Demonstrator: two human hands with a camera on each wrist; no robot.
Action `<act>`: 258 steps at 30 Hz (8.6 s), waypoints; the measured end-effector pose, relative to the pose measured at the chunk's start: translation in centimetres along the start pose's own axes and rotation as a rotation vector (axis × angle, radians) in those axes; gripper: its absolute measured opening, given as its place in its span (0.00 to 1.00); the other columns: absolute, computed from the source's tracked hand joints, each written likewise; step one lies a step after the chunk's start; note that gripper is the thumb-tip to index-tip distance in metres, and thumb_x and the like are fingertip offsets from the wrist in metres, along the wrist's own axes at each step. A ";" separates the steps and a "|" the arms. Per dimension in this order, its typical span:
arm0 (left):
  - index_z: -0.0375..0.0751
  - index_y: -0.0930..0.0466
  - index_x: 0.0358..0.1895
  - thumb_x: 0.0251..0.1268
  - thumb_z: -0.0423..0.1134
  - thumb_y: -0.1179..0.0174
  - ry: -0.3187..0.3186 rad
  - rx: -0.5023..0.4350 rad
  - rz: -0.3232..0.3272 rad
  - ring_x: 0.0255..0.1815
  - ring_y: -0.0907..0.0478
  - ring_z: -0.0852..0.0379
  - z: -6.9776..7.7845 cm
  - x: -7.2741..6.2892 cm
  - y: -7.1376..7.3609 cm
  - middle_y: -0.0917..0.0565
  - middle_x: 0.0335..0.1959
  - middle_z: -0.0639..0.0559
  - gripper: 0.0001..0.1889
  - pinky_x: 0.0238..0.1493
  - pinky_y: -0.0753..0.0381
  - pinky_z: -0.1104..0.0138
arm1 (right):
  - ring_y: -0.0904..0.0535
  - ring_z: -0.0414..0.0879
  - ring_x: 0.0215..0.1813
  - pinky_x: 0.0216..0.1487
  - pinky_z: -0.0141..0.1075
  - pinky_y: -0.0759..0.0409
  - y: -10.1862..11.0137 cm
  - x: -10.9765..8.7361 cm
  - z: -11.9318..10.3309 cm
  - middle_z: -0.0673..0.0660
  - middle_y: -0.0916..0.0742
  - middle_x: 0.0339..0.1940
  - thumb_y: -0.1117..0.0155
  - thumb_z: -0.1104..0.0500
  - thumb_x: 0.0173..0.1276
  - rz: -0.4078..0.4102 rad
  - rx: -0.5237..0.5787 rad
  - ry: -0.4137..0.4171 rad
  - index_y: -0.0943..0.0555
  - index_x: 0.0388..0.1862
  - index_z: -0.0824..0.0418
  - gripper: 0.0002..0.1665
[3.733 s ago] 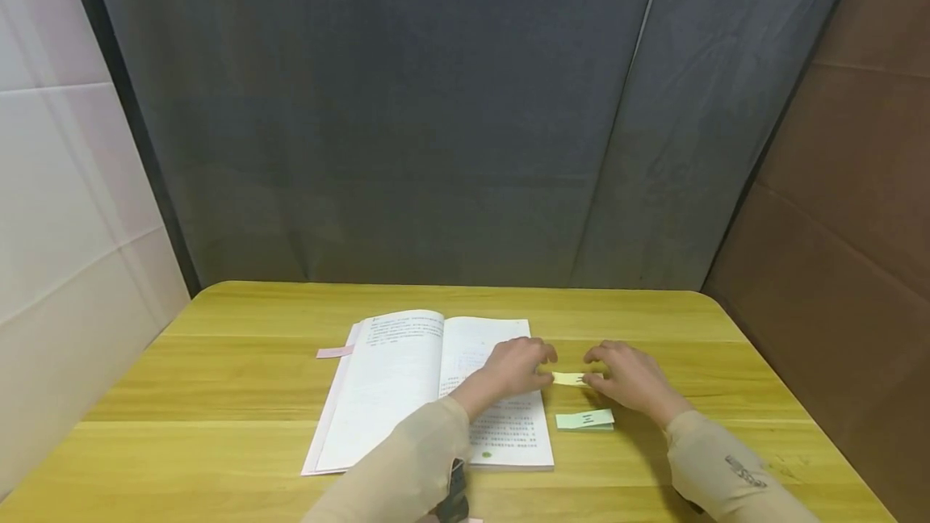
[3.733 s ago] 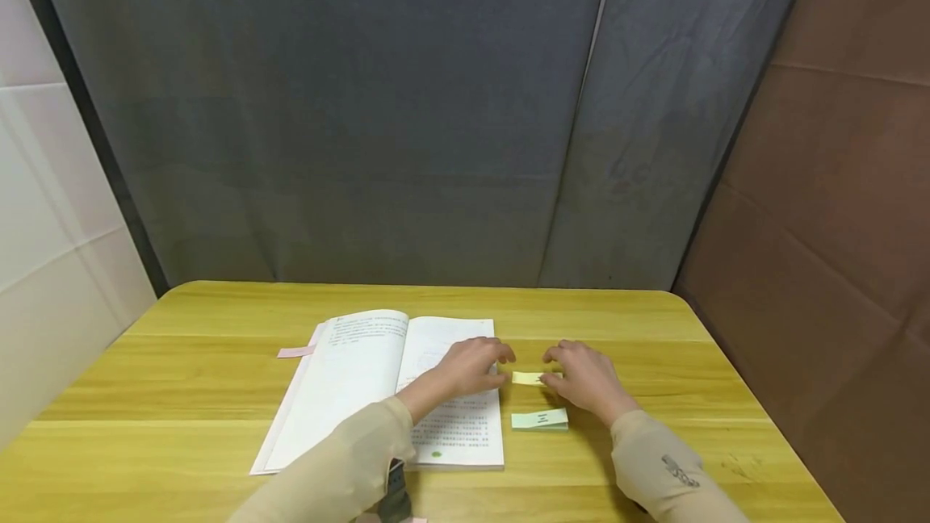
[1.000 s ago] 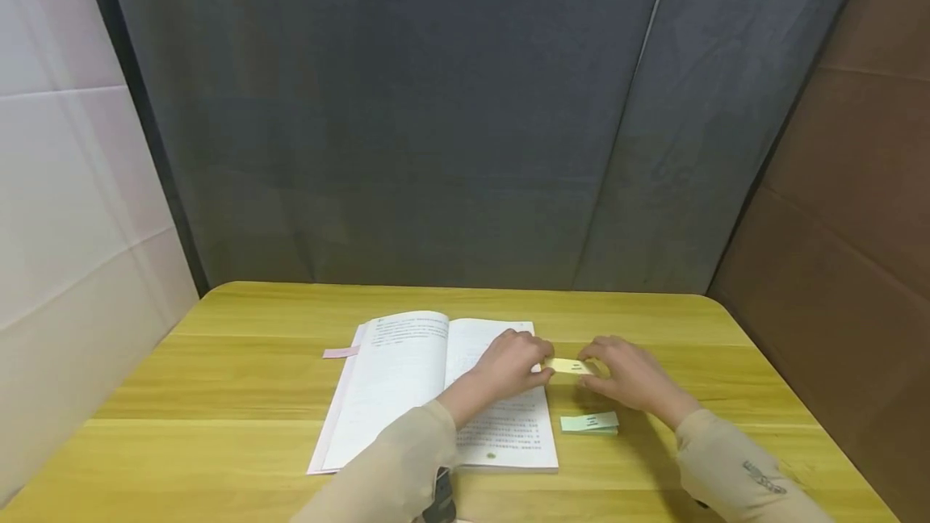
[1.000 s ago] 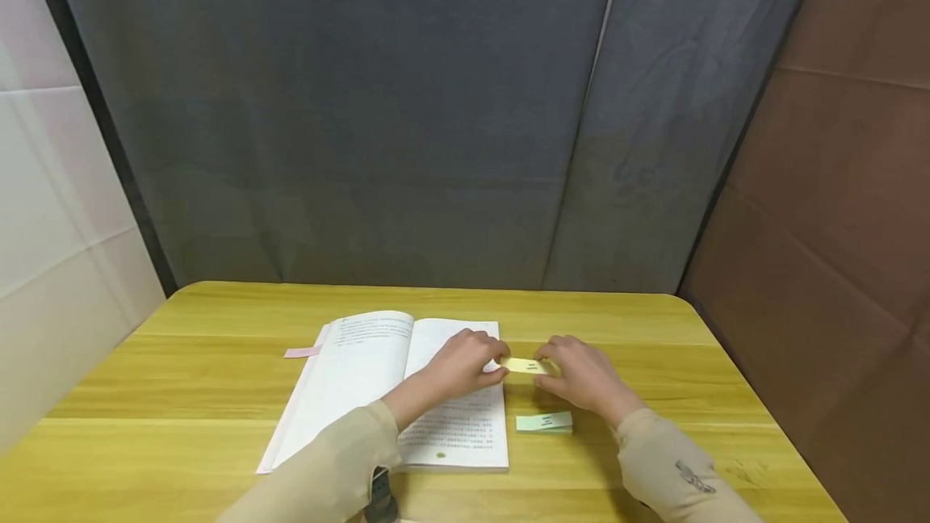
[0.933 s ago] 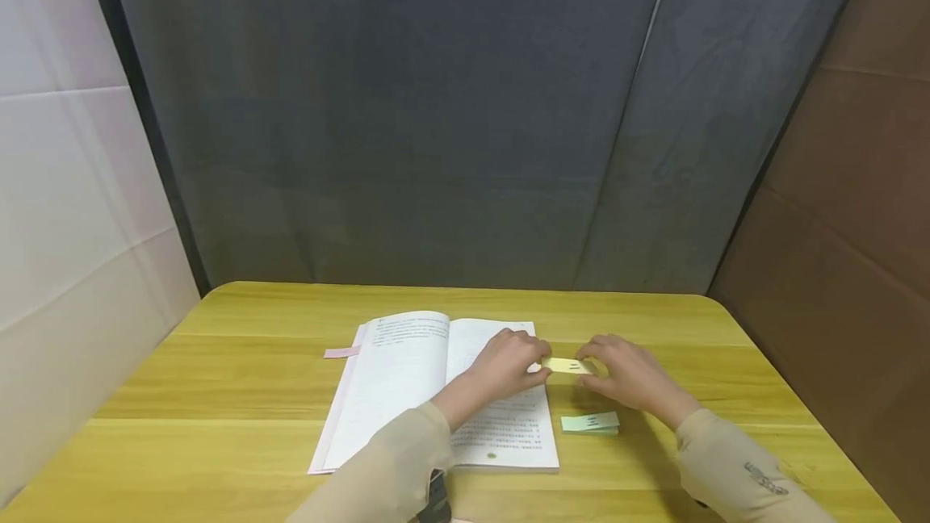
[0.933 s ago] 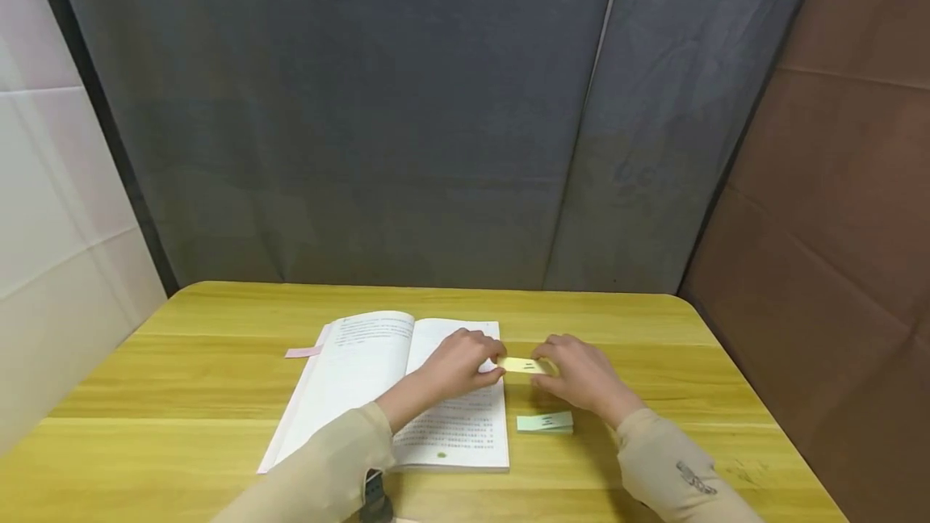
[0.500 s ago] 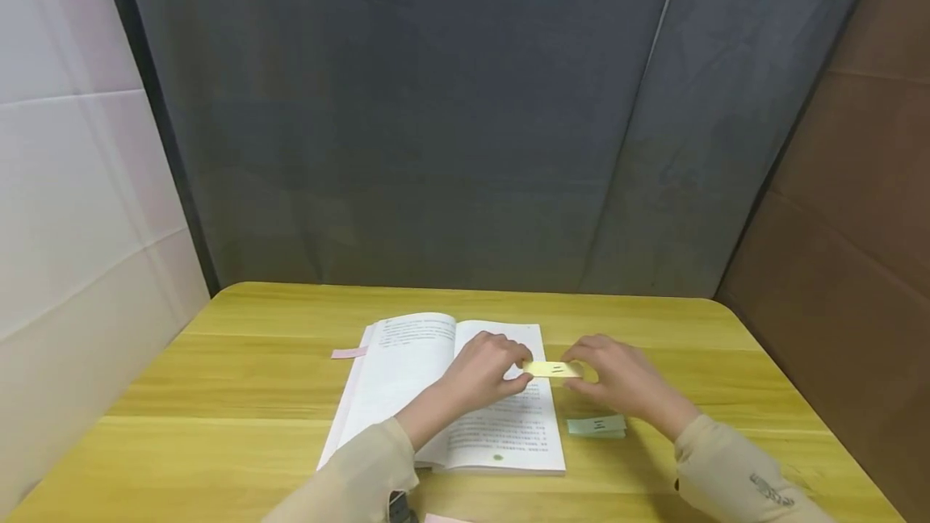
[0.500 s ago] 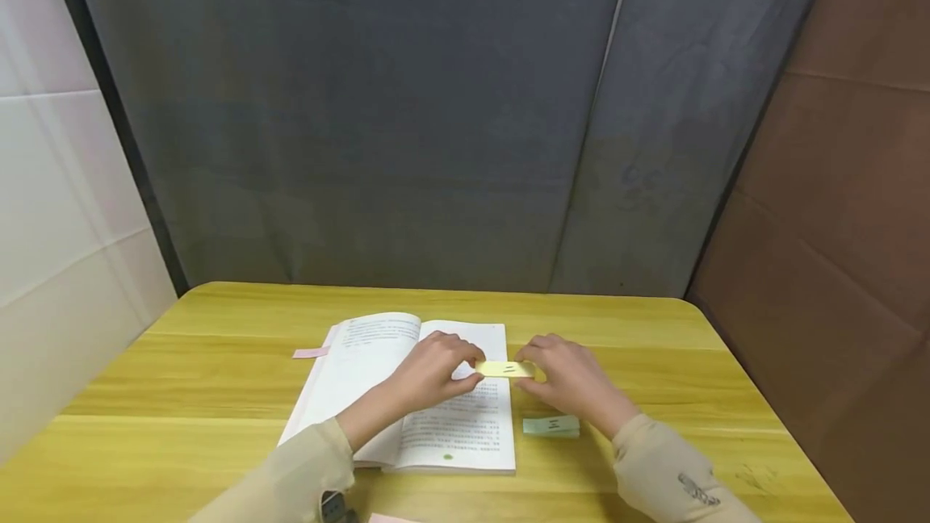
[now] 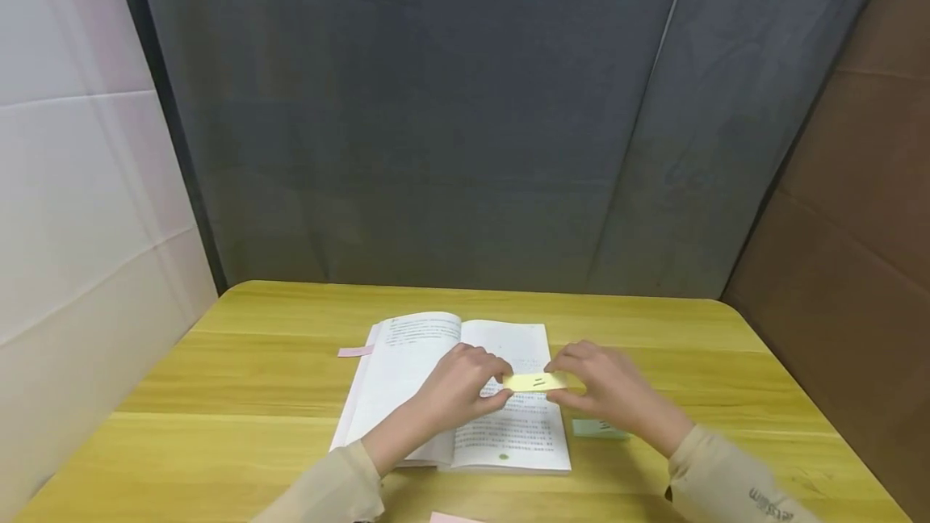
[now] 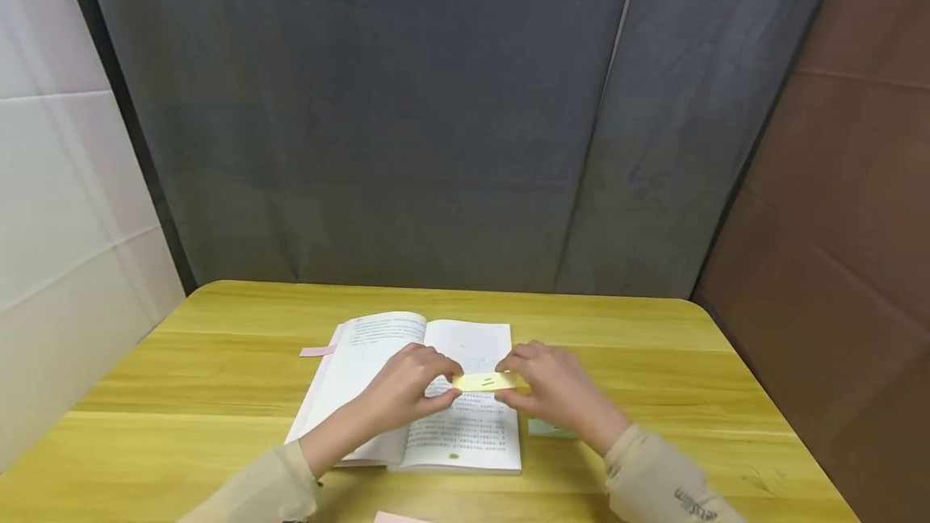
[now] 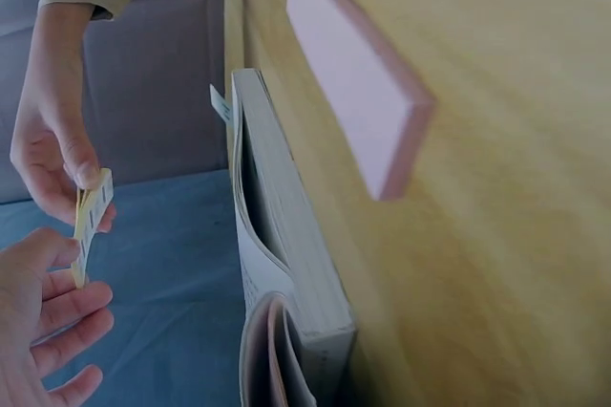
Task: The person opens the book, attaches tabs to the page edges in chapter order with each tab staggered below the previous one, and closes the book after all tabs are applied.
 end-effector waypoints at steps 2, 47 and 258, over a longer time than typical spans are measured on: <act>0.48 0.20 0.31 0.49 0.44 0.39 0.002 -0.003 0.006 0.25 0.29 0.66 0.0 -0.4 0.1 0.22 0.24 0.63 0.07 0.32 0.32 0.69 | 0.25 0.39 0.35 0.30 0.32 0.26 0.0 0.0 -0.4 0.46 0.19 0.34 0.34 0.47 0.51 0.010 0.013 0.018 0.19 0.35 0.55 0.16; 0.43 0.21 0.28 0.42 0.39 0.37 -0.003 -0.109 0.046 0.25 0.30 0.66 0.9 -2.6 -0.4 0.23 0.21 0.61 0.07 0.38 0.30 0.68 | 0.30 0.33 0.26 0.24 0.21 0.34 1.4 -0.2 -5.1 0.41 0.23 0.23 0.35 0.56 0.52 0.209 0.022 0.147 0.24 0.21 0.51 0.07; 0.46 0.23 0.47 0.54 0.52 0.45 0.088 0.158 -0.253 0.41 0.28 0.56 -1.0 -1.9 -0.9 0.23 0.41 0.55 0.19 0.45 0.33 0.59 | 0.25 0.52 0.41 0.34 0.47 0.27 0.6 -2.3 3.2 0.55 0.20 0.38 0.39 0.55 0.50 0.238 -0.249 -0.019 0.21 0.33 0.59 0.12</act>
Point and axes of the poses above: each hand's wrist, its own x-axis towards the middle knuckle, its own y-axis out of the back of the hand, z = x × y, the point moved 10 cm from there along x, towards the middle knuckle
